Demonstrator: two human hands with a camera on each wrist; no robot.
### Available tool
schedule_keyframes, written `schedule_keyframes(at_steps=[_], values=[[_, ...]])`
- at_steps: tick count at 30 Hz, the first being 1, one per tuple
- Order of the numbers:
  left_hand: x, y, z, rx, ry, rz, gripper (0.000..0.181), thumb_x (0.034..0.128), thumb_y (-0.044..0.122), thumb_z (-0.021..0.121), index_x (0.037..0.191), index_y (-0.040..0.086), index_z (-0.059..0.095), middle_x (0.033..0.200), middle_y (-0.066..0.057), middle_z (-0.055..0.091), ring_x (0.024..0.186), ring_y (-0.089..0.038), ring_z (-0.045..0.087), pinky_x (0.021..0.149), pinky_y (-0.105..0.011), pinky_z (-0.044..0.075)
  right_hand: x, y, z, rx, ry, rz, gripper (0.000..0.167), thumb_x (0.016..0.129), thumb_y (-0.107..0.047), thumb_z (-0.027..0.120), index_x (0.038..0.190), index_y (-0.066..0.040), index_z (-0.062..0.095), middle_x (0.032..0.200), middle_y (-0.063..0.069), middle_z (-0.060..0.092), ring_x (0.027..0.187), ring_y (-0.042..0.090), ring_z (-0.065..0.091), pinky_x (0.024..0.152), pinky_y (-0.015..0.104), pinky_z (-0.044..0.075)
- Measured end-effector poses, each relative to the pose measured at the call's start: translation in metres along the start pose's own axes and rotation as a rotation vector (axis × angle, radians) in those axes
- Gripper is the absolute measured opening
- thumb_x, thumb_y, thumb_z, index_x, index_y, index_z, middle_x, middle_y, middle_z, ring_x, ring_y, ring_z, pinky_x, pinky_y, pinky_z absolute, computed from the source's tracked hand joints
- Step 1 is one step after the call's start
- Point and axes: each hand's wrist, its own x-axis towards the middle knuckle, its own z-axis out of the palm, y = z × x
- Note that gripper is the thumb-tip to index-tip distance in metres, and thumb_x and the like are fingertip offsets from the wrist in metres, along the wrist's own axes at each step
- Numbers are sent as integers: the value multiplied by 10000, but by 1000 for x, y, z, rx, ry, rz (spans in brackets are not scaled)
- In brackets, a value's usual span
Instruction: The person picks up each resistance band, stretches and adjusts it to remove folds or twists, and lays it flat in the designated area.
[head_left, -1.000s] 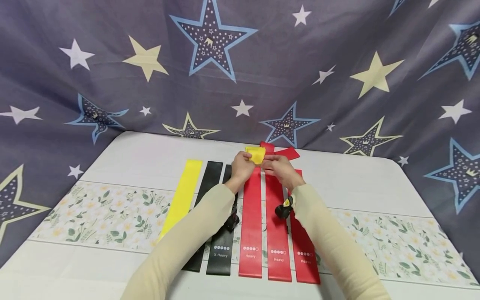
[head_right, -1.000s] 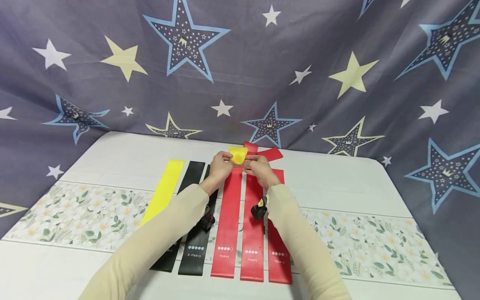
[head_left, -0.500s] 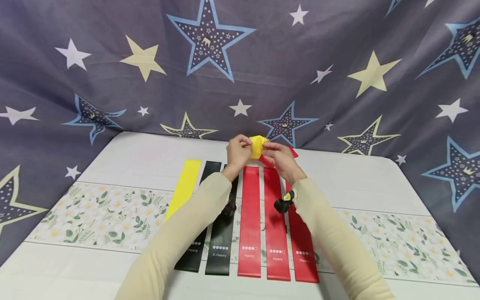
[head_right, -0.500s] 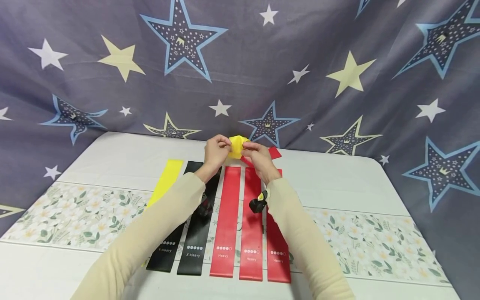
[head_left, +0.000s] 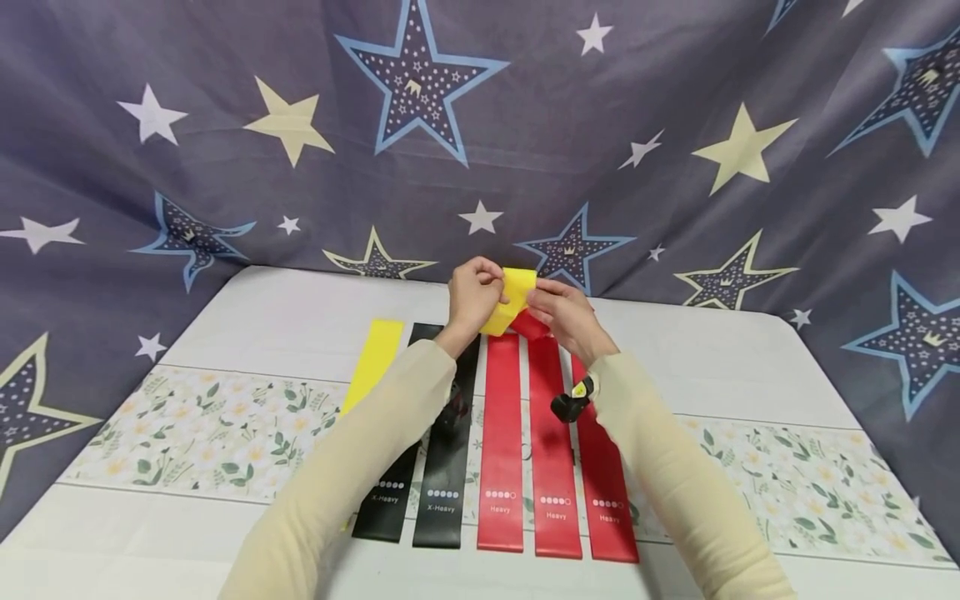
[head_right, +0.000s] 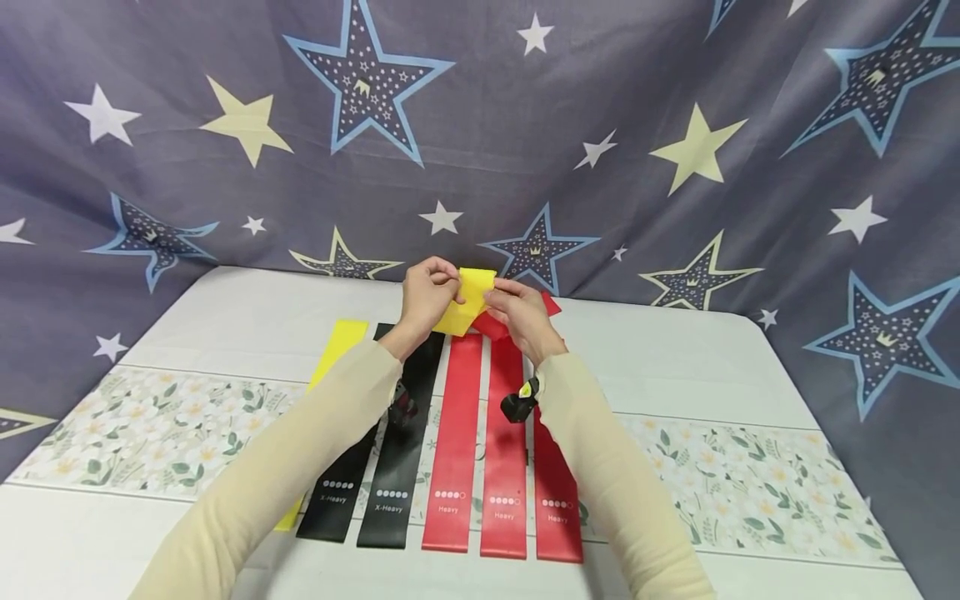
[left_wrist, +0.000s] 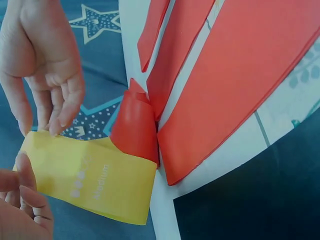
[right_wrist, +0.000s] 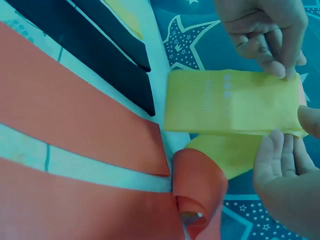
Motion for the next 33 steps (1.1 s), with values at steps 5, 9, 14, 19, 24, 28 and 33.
schedule_keyframes(at_steps=[5, 9, 14, 19, 24, 28, 33], values=[[-4, 4, 0, 23, -29, 9, 45, 848, -28, 611, 833, 14, 606, 849, -184, 712, 469, -140, 581, 476, -217, 502, -2, 1, -2, -59, 63, -9, 392, 926, -164, 605, 1299, -60, 550, 1191, 38, 568, 993, 140, 558, 1043, 320, 437], [-7, 5, -2, 112, -26, 25, 45, 839, 20, 653, 839, 39, 613, 878, -146, 724, 647, -175, 655, 518, -192, 489, -6, 1, -3, -21, 46, -38, 240, 927, -143, 604, 1152, -62, 595, 1036, 4, 602, 881, 104, 616, 959, 298, 500], [-14, -5, -6, 122, -74, 25, 109, 821, 71, 696, 883, 33, 616, 888, -148, 712, 759, -196, 623, 624, -175, 441, -13, -3, -3, 62, -18, -79, 207, 941, -106, 574, 1144, -62, 582, 1037, 14, 601, 853, 97, 640, 783, 200, 549], [-31, -19, -9, 24, -224, -71, 231, 844, 104, 705, 1029, -4, 620, 1003, -184, 695, 883, -222, 625, 724, -204, 510, -18, -7, -3, 97, -43, -108, 142, 941, -78, 565, 1082, -82, 588, 1010, 17, 616, 806, 94, 654, 723, 198, 558], [-46, -29, -8, -5, -310, -133, 267, 869, 136, 685, 1081, -26, 666, 1029, -194, 697, 833, -193, 635, 744, -257, 537, -22, -8, -4, 107, -67, -102, 241, 949, -81, 551, 1187, -52, 567, 1047, 27, 603, 831, 114, 654, 744, 217, 564], [-57, -32, -7, -5, -337, -162, 258, 879, 138, 674, 1083, -20, 689, 1009, -175, 704, 742, -108, 614, 735, -279, 551, -27, -5, -5, 124, -64, -96, 362, 955, -96, 541, 1312, -43, 508, 1072, 22, 591, 845, 112, 650, 757, 209, 559], [-72, -26, -4, -16, -359, -186, 270, 885, 140, 666, 1095, -27, 684, 1016, -171, 703, 771, -133, 639, 755, -267, 547, -30, 0, -5, 200, -62, -103, 254, 965, -74, 512, 1217, -53, 542, 944, -22, 665, 769, 74, 674, 695, 198, 562]])
